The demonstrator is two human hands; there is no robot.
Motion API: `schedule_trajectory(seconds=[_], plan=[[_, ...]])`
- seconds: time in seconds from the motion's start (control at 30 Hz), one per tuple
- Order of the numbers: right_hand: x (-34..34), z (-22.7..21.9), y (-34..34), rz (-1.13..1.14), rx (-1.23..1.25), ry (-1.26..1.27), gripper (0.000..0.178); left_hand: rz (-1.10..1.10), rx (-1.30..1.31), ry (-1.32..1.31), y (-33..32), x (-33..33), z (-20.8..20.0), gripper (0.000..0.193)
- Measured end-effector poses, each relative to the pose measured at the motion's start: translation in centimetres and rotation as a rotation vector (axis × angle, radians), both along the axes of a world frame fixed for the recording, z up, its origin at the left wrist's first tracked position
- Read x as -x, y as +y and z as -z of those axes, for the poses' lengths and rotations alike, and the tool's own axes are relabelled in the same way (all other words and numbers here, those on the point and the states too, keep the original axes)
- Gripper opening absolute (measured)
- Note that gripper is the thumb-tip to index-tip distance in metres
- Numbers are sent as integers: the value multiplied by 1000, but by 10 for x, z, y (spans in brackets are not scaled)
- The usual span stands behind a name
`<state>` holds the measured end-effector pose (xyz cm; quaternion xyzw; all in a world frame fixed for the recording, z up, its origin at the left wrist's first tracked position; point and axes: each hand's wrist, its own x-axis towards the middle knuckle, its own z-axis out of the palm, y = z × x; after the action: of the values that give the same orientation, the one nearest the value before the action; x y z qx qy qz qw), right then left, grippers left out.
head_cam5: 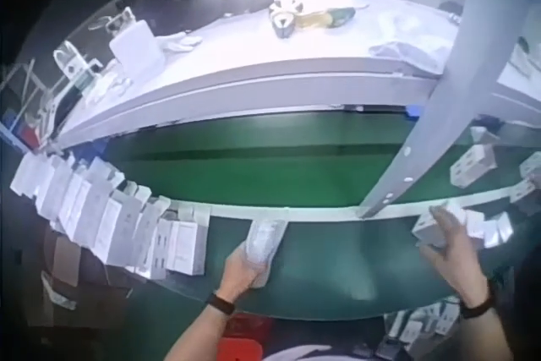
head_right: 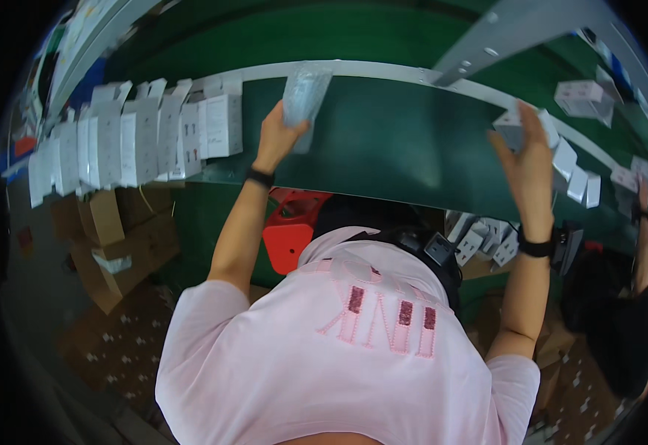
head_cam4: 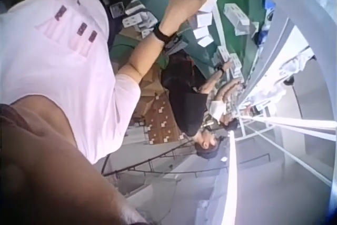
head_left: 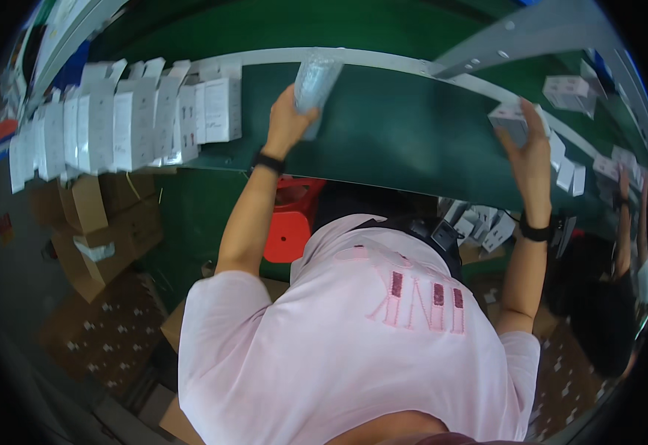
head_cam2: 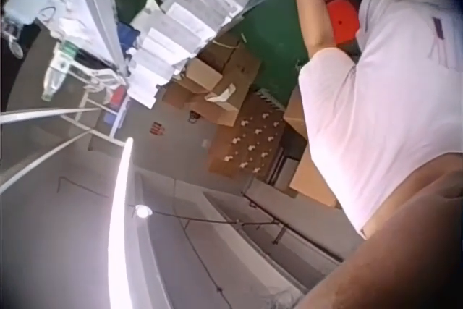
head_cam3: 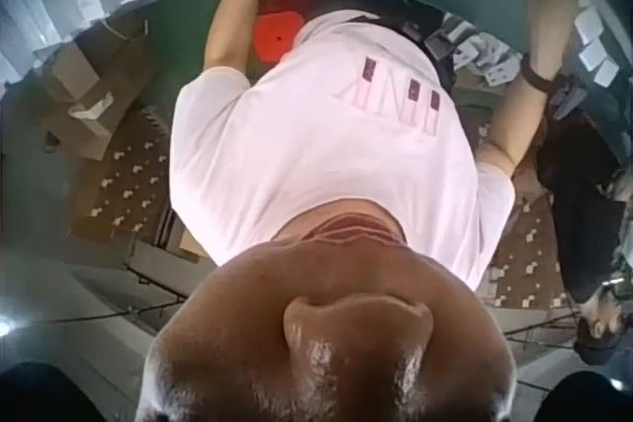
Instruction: Packing products wrapped in bubble wrap into individual boxes on an assembly line.
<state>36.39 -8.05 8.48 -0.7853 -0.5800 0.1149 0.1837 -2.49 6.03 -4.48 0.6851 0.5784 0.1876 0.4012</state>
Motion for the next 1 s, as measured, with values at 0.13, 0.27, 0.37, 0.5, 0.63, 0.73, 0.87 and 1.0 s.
schedule_trajectory(seconds=[0.13, 0.27, 0.37, 0.5, 0.63, 0.73, 0.87, 1.0], plan=[[90, -77, 4, -362, -365, 418, 54, 210, 235, -525, -67, -48, -105, 60], [102, -93, -3, -595, -558, 131, 42, 423, 126, -650, -85, -80, -142, 64], [107, -102, -22, -582, -578, -110, 35, 363, 305, -880, -85, -88, -147, 70], [127, -103, -23, -439, -598, -136, 29, 421, 580, -1029, -84, -93, -155, 72], [133, -106, -19, -390, -610, -133, 28, 440, 636, -1022, -82, -89, -159, 69], [135, -103, -23, -400, -564, -104, 31, 491, 679, -957, -79, -85, -157, 67], [122, -70, -33, -21, -698, 281, 103, 490, 1015, -889, -78, -86, -143, 71], [122, -12, -67, 37, -468, 1932, 121, 675, 1549, -732, -99, -107, -109, 86]])
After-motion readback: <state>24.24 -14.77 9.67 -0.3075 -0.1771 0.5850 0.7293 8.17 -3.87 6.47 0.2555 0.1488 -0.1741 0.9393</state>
